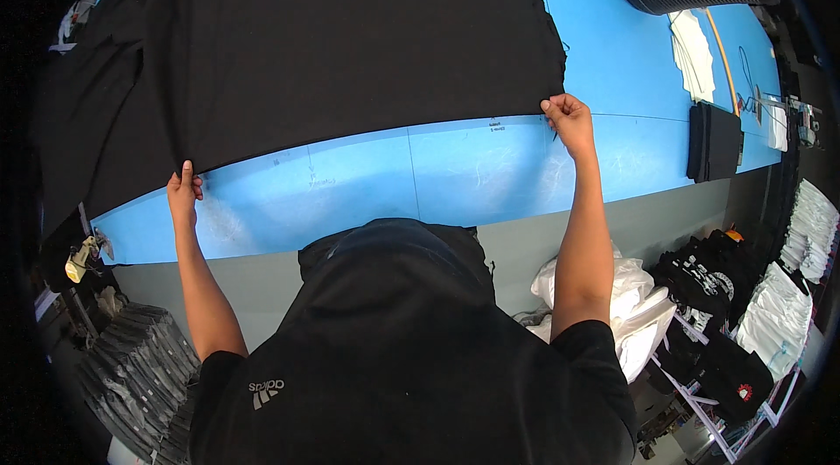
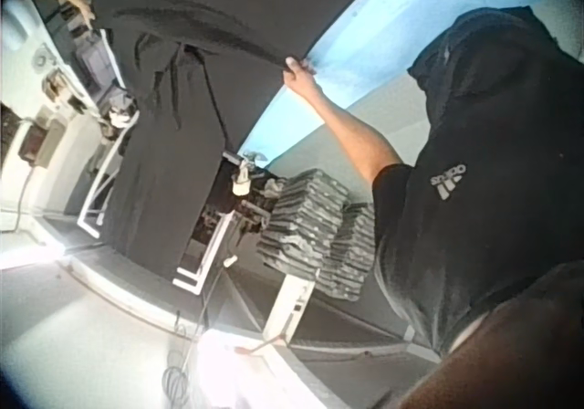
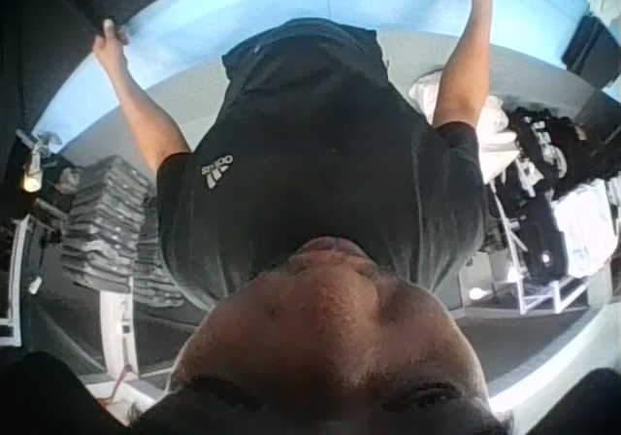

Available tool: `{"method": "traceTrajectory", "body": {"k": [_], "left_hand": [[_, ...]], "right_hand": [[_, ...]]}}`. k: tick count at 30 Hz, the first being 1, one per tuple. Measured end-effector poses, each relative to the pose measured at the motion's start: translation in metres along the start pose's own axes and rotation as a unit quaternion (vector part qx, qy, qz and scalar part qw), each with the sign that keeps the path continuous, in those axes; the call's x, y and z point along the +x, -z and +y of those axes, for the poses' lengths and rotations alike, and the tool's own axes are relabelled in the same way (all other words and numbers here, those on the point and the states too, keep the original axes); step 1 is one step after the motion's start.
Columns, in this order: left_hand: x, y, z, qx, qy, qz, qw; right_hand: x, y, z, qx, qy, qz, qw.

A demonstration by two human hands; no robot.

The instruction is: The person repeatedly spreads and aligns layers of fabric onto a table with a partner and cuts through the fabric using an electric fabric cutter.

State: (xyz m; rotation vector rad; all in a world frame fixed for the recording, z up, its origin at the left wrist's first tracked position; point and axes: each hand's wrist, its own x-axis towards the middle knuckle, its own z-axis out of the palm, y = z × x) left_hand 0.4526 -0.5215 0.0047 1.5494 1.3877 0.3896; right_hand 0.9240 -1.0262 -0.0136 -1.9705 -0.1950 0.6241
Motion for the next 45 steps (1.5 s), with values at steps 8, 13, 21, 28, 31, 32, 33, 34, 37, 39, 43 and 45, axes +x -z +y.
{"method": "traceTrajectory", "body": {"k": [8, 13, 21, 28, 31, 32, 33, 34, 37, 39, 43, 45], "left_hand": [[0.004, 0.0, -0.005, 0.061, -0.007, 0.007, 0.998], [0.005, -0.005, -0.008, 0.11, -0.015, 0.032, 0.993], [0.007, -0.012, -0.018, 0.177, -0.079, 0.062, 0.979], [0.002, -0.005, -0.027, 0.127, -0.064, 0.057, 0.988], [-0.007, -0.015, -0.003, 0.069, -0.029, 0.031, 0.997], [-0.01, -0.013, 0.005, 0.073, -0.019, 0.037, 0.996], [-0.011, -0.011, 0.005, 0.072, -0.017, 0.043, 0.996], [-0.011, -0.011, 0.005, 0.096, -0.031, 0.045, 0.994], [-0.01, -0.009, -0.014, 0.164, -0.077, 0.071, 0.981], [-0.01, -0.02, -0.012, 0.16, -0.069, 0.073, 0.982], [-0.012, -0.021, -0.009, 0.193, -0.067, 0.076, 0.976], [-0.01, -0.021, -0.013, 0.178, -0.066, 0.067, 0.98]], "right_hand": [[-0.001, 0.0, -0.001, -0.001, 0.004, -0.011, 1.0], [-0.001, 0.0, 0.004, -0.008, 0.005, -0.01, 1.0], [-0.001, 0.002, -0.002, -0.091, 0.012, 0.005, 0.996], [-0.002, -0.064, -0.066, -0.331, 0.279, 0.154, 0.888], [0.0, -0.095, -0.049, -0.498, 0.265, 0.141, 0.814], [0.003, -0.097, -0.031, -0.535, 0.233, 0.125, 0.802], [0.002, -0.1, -0.025, -0.553, 0.213, 0.117, 0.797], [0.003, -0.099, -0.022, -0.558, 0.21, 0.119, 0.794], [0.003, -0.104, -0.026, -0.543, 0.216, 0.115, 0.804], [0.003, -0.101, -0.027, -0.545, 0.209, 0.112, 0.804], [0.002, -0.099, -0.026, -0.55, 0.207, 0.111, 0.802], [0.002, -0.099, -0.027, -0.548, 0.203, 0.107, 0.805]]}}
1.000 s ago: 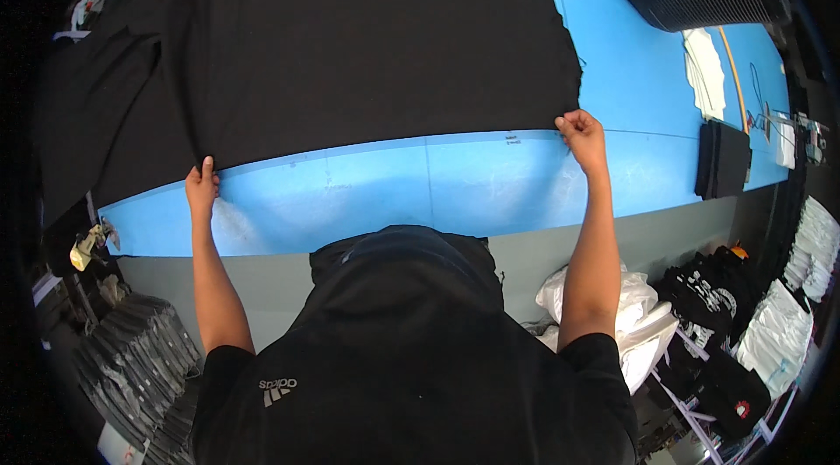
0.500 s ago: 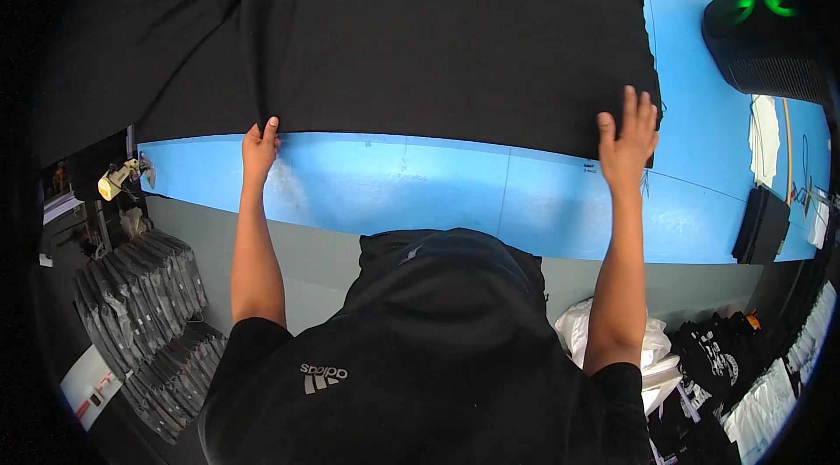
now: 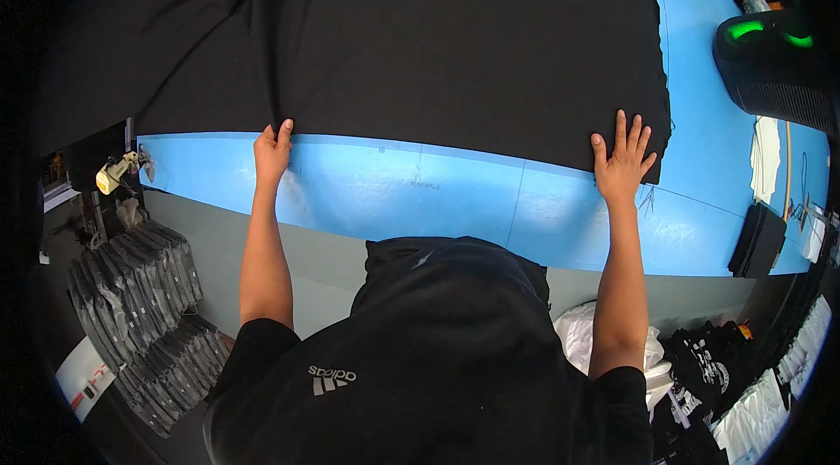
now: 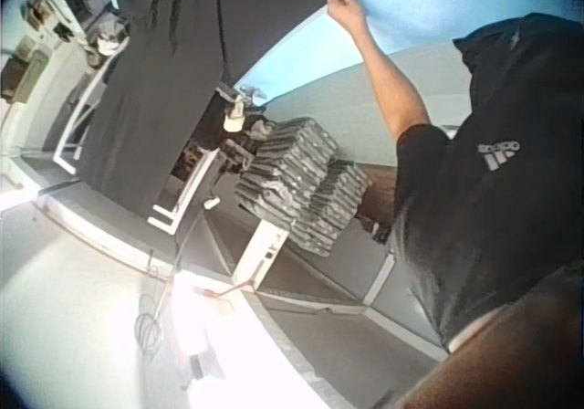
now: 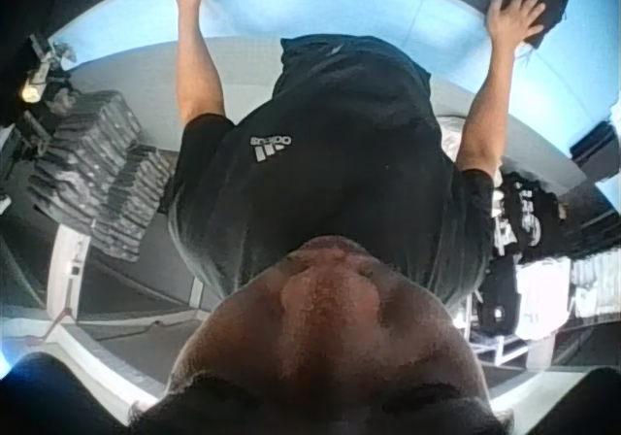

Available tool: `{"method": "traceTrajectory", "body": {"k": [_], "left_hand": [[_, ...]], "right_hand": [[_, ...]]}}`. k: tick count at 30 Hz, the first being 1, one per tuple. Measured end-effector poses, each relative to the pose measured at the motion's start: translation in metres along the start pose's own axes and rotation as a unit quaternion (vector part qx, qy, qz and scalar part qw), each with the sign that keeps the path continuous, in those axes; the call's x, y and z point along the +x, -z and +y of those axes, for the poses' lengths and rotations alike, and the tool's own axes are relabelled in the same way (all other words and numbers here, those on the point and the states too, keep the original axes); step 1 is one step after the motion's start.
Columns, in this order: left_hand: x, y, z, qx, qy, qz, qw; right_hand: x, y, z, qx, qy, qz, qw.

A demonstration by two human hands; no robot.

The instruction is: The person repeatedly spreads and aligns layers of fabric onto a table with a partner and cuts through the fabric using an electric fabric cutter.

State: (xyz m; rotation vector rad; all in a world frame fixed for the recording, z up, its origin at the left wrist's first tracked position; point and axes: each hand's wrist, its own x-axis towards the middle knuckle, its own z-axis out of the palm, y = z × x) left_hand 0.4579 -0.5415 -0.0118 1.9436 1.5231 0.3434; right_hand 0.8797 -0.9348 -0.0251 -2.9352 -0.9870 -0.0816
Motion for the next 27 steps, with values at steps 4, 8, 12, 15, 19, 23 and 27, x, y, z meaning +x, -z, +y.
{"method": "traceTrajectory", "body": {"k": [4, 8, 12, 15, 19, 23, 27], "left_hand": [[-0.003, -0.002, -0.003, 0.004, -0.017, 0.006, 1.0], [-0.004, -0.001, -0.008, -0.007, -0.042, 0.011, 0.999], [-0.004, -0.003, 0.006, 0.019, -0.068, -0.006, 0.997], [-0.005, -0.001, 0.007, 0.009, -0.072, -0.02, 0.997], [-0.005, -0.004, -0.007, 0.052, -0.091, -0.035, 0.994], [-0.012, -0.001, 0.001, 0.014, -0.134, -0.035, 0.99], [-0.006, -0.007, -0.006, 0.011, -0.16, -0.032, 0.987]], "right_hand": [[0.005, 0.014, -0.018, -0.01, -0.059, -0.044, 0.997], [0.015, 0.042, -0.117, 0.066, 0.018, 0.049, 0.996], [-0.006, 0.009, -0.159, 0.015, 0.082, -0.036, 0.996], [-0.005, 0.012, -0.164, 0.009, 0.072, -0.05, 0.996], [0.004, 0.043, -0.229, 0.08, 0.056, 0.0, 0.995], [-0.021, 0.017, -0.291, 0.089, 0.093, -0.027, 0.991], [-0.02, 0.012, -0.294, 0.072, 0.091, -0.052, 0.992]]}}
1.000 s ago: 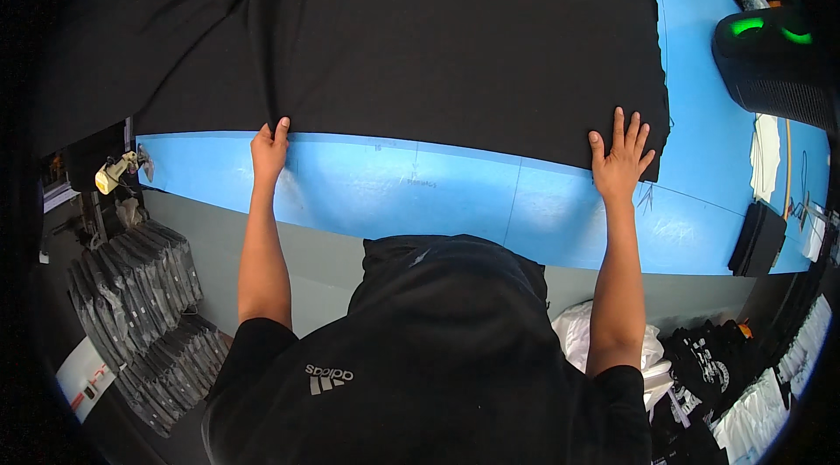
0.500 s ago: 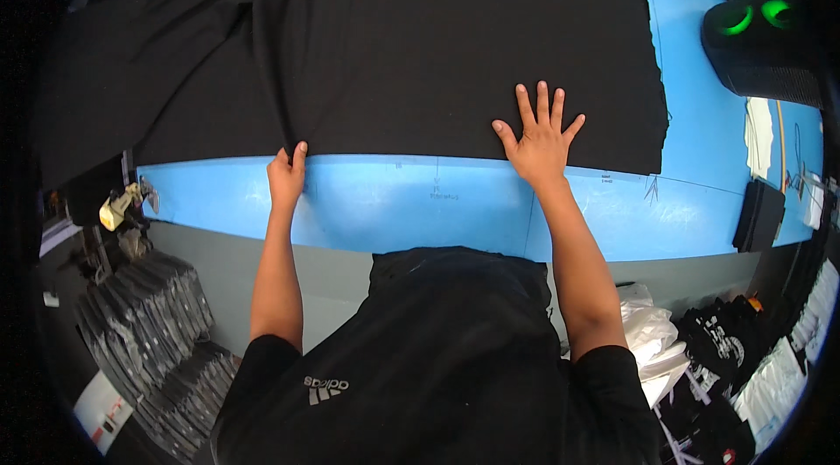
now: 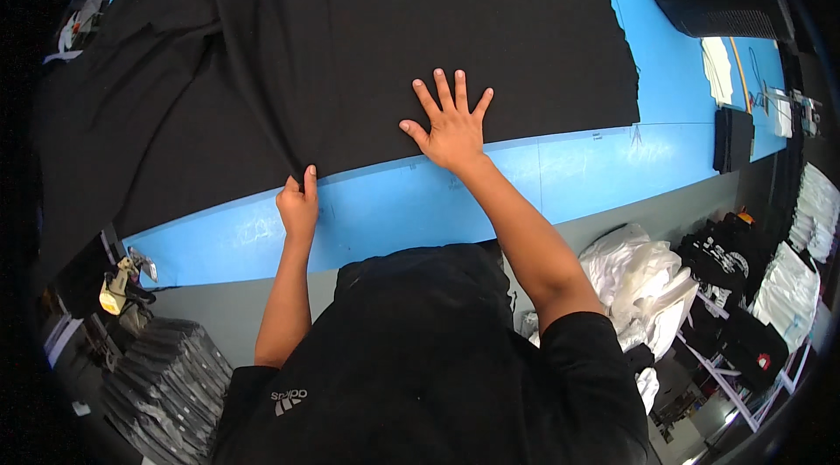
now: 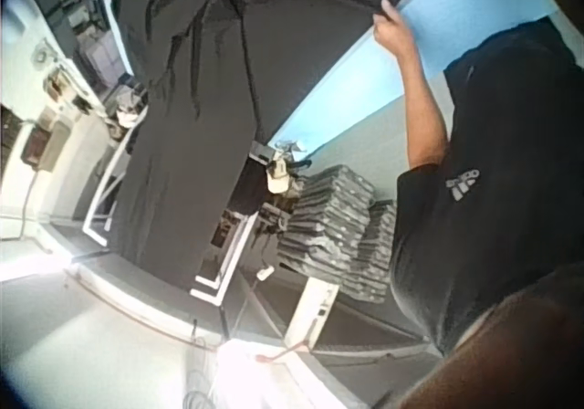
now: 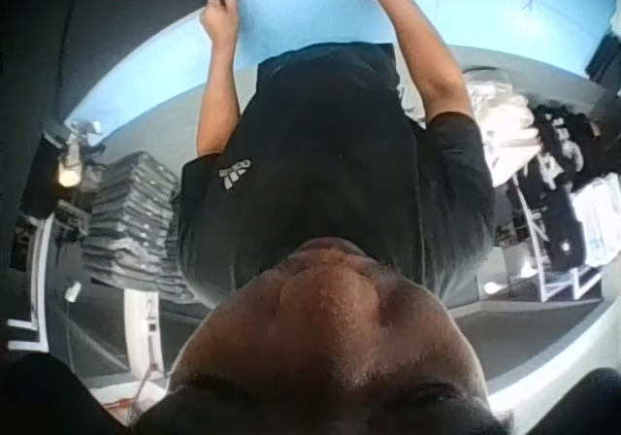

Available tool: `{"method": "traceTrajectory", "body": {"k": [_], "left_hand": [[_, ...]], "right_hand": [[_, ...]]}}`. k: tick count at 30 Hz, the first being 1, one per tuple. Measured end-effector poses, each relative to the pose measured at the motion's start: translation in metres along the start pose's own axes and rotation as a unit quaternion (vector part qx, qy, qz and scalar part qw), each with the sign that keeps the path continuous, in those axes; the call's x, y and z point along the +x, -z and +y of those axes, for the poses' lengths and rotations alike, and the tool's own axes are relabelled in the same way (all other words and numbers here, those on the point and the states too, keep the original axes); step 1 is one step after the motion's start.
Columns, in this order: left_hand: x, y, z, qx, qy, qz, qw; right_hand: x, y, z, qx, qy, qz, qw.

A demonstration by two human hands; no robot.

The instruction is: The person repeatedly spreads and aligns layers of fabric onto a table with a partner and cuts through the fabric using an electric fabric cutter.

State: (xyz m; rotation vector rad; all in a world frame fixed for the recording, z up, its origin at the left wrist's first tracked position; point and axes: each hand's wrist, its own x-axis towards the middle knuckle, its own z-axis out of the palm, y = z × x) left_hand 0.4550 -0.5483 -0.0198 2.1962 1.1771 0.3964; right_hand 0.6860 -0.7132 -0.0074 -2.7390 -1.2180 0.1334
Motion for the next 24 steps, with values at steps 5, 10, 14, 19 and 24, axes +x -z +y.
{"method": "traceTrajectory", "body": {"k": [5, 10, 14, 19, 24], "left_hand": [[0.001, 0.002, -0.003, 0.02, -0.004, 0.005, 1.0], [0.007, 0.015, -0.003, 0.078, 0.044, -0.017, 0.996], [0.027, 0.048, 0.046, 0.03, -0.019, 0.066, 0.997], [0.064, -0.011, 0.115, 0.096, -0.337, -0.05, 0.935], [0.056, -0.043, 0.079, 0.256, -0.291, -0.102, 0.916]], "right_hand": [[0.02, 0.015, -0.057, 0.042, -0.014, 0.044, 0.998], [0.013, -0.008, -0.066, 0.059, 0.017, 0.004, 0.998], [0.01, -0.012, -0.059, 0.067, 0.004, -0.01, 0.998], [0.01, -0.012, -0.059, 0.119, 0.014, 0.014, 0.993], [0.013, 0.034, 0.015, 0.097, -0.084, 0.117, 0.985]]}}
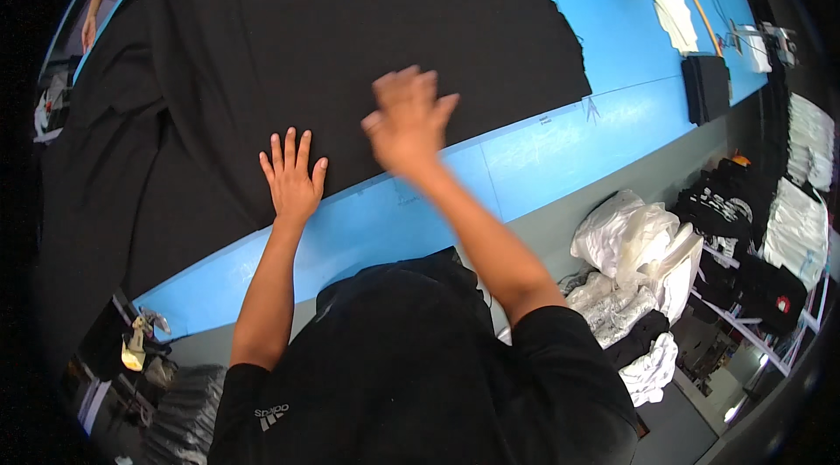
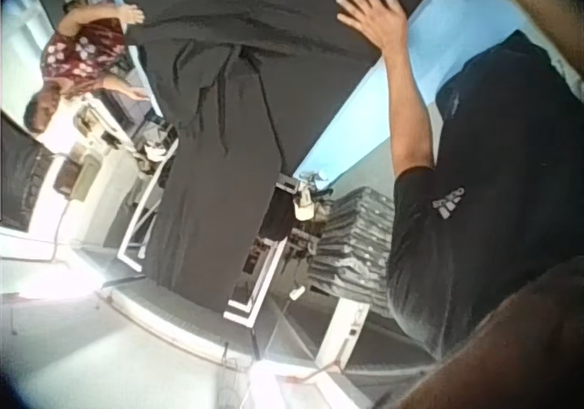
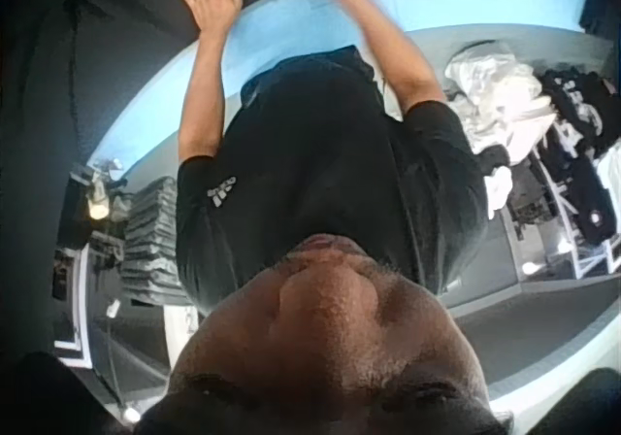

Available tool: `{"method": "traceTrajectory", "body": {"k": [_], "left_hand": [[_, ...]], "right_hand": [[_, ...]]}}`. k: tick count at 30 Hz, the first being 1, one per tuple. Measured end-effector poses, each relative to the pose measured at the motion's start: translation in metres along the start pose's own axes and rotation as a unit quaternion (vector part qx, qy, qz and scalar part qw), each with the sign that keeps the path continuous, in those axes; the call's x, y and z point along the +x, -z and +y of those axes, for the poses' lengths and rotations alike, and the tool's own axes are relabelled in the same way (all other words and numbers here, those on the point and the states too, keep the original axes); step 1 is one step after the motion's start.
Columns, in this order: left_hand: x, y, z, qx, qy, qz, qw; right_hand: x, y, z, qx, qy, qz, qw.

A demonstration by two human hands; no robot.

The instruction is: The person repeatedly spreads and aligns layers of fabric onto a table with a partner and cuts through the fabric using an electric fabric cutter.

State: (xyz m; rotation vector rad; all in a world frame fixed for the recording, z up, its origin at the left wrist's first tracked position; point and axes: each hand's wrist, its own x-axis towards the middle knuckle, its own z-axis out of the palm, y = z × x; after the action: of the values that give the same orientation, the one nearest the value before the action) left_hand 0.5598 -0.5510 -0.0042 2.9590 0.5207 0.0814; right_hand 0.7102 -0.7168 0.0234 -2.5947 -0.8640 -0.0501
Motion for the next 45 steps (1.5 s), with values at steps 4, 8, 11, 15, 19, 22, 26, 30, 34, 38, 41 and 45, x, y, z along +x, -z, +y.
{"method": "traceTrajectory", "body": {"k": [4, 8, 11, 15, 19, 22, 26, 30, 34, 38, 41, 45], "left_hand": [[0.002, -0.002, 0.008, 0.016, 0.001, -0.01, 1.0], [0.005, -0.001, 0.014, -0.001, -0.005, -0.009, 1.0], [0.002, -0.006, 0.011, -0.036, -0.001, 0.006, 0.999], [-0.007, -0.009, -0.002, -0.058, 0.021, 0.056, 0.997], [0.005, -0.017, -0.006, -0.178, -0.003, 0.12, 0.977], [0.004, -0.022, -0.012, -0.289, 0.018, 0.156, 0.944], [0.002, -0.015, -0.025, -0.455, 0.074, 0.147, 0.875], [-0.003, 0.029, -0.036, -0.742, 0.077, 0.119, 0.656], [-0.041, 0.056, -0.164, -0.605, 0.194, 0.159, 0.755], [-0.068, 0.071, -0.318, -0.682, 0.48, 0.192, 0.517], [-0.045, 0.066, -0.356, -0.776, 0.483, 0.21, 0.347], [-0.012, 0.051, -0.383, -0.79, 0.49, 0.239, 0.28]], "right_hand": [[0.022, 0.041, 0.164, -0.149, -0.192, 0.093, 0.966], [0.002, 0.036, 0.213, -0.171, -0.246, -0.008, 0.954], [0.005, 0.028, 0.196, -0.179, -0.274, 0.008, 0.945], [0.021, 0.021, 0.011, -0.093, -0.043, 0.076, 0.992], [-0.025, -0.049, -0.066, 0.015, 0.002, -0.021, 1.0], [-0.03, -0.056, -0.062, -0.01, 0.012, -0.029, 0.999], [-0.02, -0.061, -0.103, -0.029, -0.043, 0.014, 0.999], [-0.029, -0.065, -0.124, -0.1, -0.059, 0.02, 0.993], [-0.035, -0.068, -0.089, -0.189, -0.084, -0.036, 0.978], [-0.032, -0.079, -0.09, -0.183, -0.091, -0.054, 0.978], [-0.026, -0.081, -0.093, -0.191, -0.091, -0.06, 0.975], [-0.026, -0.08, -0.097, -0.193, -0.087, -0.065, 0.975]]}}
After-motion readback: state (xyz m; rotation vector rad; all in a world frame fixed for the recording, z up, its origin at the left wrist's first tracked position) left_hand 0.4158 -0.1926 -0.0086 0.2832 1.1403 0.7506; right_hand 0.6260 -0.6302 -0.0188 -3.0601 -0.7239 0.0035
